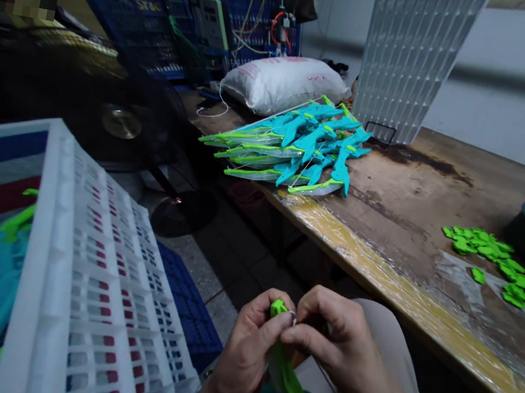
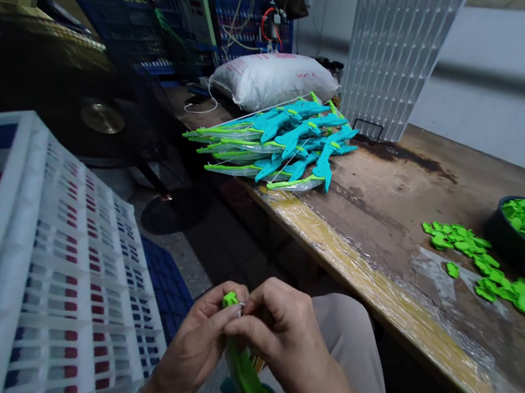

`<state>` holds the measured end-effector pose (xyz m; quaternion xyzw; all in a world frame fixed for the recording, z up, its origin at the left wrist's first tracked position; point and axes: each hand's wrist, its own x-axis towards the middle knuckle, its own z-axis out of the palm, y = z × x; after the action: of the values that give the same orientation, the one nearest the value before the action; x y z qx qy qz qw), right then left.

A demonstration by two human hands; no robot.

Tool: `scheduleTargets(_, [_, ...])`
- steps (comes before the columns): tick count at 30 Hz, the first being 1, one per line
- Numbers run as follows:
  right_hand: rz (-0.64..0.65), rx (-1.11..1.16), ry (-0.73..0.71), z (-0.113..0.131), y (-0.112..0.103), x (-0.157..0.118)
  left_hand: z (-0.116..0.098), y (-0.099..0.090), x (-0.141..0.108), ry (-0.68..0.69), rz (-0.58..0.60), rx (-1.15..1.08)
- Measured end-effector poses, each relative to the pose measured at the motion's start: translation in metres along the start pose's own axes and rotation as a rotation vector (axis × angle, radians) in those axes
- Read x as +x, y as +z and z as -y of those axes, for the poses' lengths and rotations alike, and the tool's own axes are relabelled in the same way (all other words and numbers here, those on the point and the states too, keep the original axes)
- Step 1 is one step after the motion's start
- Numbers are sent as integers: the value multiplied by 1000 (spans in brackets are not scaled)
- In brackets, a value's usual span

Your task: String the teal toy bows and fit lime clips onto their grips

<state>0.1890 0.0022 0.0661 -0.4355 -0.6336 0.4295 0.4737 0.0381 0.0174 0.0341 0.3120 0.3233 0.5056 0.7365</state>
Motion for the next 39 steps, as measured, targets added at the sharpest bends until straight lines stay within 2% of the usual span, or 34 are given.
scheduleTargets(3, [-49, 177, 140, -6, 3, 5, 1, -1, 2, -11, 61, -31])
scheduleTargets(7, [37, 473, 346, -14, 6, 7, 3, -5, 3, -57, 177, -94])
scheduleTargets(10, [80, 564, 396, -19, 7, 7, 4, -9, 5, -99, 242, -120])
scheduleTargets(15, [104, 545, 312, -20, 4, 9, 6, -15, 7, -131, 274, -159])
scheduleTargets(18, [124, 461, 264, -17, 0, 9, 8, -18, 9, -141, 287, -158])
scheduleTargets(22, [122, 182, 164, -14, -6, 6, 9, -19, 9, -133, 274, -135])
scheduleTargets(26, [78, -161, -46, -10, -8, 4, 6, -14, 7, -113, 274, -116])
scheduleTargets(30, [55, -314, -188, -9, -7, 3, 4, -11, 6, -107, 228, -116])
scheduleTargets(34, [46, -370, -223, -12, -6, -1, 6, -9, 6, -80, 194, -85])
scheduleTargets(39, [42, -376, -195, -9, -5, -2, 7, -1, 6, -66, 89, -29])
